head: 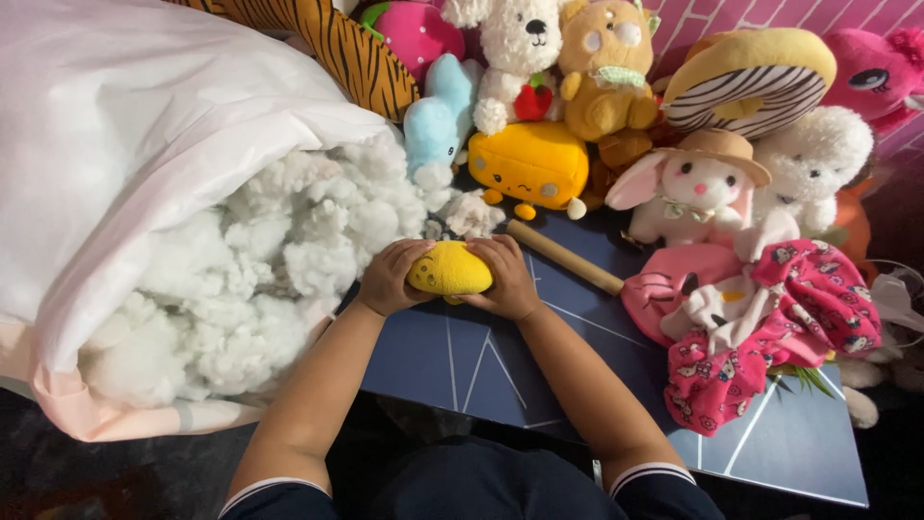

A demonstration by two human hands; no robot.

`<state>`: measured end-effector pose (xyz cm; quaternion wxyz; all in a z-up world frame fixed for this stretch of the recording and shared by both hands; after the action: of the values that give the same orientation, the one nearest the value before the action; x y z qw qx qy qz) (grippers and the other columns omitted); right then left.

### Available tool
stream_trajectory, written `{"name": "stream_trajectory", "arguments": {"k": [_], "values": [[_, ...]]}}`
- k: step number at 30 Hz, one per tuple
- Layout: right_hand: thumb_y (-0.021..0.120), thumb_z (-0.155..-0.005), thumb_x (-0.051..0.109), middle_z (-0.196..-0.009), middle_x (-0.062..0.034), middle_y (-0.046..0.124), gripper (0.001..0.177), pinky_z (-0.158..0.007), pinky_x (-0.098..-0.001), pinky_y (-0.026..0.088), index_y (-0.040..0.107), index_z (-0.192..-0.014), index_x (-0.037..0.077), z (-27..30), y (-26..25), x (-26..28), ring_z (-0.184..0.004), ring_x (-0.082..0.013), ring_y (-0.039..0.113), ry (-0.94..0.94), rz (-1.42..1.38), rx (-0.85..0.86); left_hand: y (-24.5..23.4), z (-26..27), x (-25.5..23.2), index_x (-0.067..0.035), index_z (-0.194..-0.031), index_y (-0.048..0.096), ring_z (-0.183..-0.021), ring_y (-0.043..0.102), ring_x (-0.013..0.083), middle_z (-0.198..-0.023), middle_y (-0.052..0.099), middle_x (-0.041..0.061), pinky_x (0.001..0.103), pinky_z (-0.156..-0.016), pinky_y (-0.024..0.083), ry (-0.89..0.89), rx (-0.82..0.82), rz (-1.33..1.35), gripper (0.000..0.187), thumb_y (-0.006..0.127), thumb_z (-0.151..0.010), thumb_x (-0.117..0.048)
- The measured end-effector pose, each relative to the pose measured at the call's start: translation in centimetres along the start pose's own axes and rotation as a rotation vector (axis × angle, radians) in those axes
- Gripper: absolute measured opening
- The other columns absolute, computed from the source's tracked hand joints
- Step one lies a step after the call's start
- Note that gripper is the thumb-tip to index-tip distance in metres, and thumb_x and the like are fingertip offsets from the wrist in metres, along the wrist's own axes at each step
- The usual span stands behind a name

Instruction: Stuffing a small yellow plush toy with white fiberfill using a wooden stick.

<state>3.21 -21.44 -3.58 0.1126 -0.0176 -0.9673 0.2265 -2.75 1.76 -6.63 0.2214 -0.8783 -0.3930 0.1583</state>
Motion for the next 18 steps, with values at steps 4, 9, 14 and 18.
{"name": "stream_trajectory", "arguments": {"k": [4,9,14,18], "values": [[0.086,-0.077,0.055,-0.124,-0.0169,0.069,0.08,-0.104,-0.055,0.046,0.06,-0.135,0.005,-0.03,-0.02,-0.07,-0.111,-0.0343,0.069,-0.003,0.005,0.0,-0.01,-0.07,0.1,-0.008,-0.138,0.055,-0.114,0.066,0.0282,-0.132,0.064,0.009,0.045,-0.1,0.055,0.021,-0.021,0.02,0.079,0.088,-0.075,-0.043],[0.085,-0.077,0.055,-0.125,-0.0178,0.069,0.081,-0.104,-0.0557,0.046,0.061,-0.135,0.004,0.07,-0.26,-0.22,-0.111,-0.0349,0.069,-0.01,-0.009,0.001,-0.17,-0.39,-0.11,-0.009,-0.138,0.055,-0.114,0.066,0.0281,-0.131,0.065,0.009,0.045,-0.099,0.056,-0.003,0.002,0.026,0.08,0.089,-0.074,-0.043],[0.086,-0.077,0.052,-0.125,-0.0181,0.069,0.081,-0.102,-0.0565,0.046,0.059,-0.136,0.004,-0.03,-0.19,-0.4,-0.111,-0.0357,0.069,-0.015,-0.009,0.01,-0.13,-0.22,0.14,-0.01,-0.138,0.055,-0.116,0.065,0.0288,-0.131,0.064,0.008,0.045,-0.1,0.055,-0.03,0.012,0.041,0.081,0.09,-0.072,-0.04],[0.087,-0.077,0.051,-0.126,-0.0172,0.068,0.08,-0.101,-0.0553,0.047,0.059,-0.135,0.004,-0.44,0.08,-0.27,-0.111,-0.0357,0.068,-0.025,-0.001,0.013,-0.11,0.0,0.26,-0.01,-0.14,0.054,-0.116,0.066,0.0285,-0.131,0.064,0.008,0.046,-0.1,0.055,-0.04,-0.004,0.048,0.082,0.091,-0.073,-0.041]]}}
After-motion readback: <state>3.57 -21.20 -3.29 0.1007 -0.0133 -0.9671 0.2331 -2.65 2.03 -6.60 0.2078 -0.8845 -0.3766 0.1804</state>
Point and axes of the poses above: each hand's wrist, its own z-axis away from the middle knuckle, its own y-axis out of the palm, x = y × z, the point moved 1 cm from there along -z, towards the middle knuckle
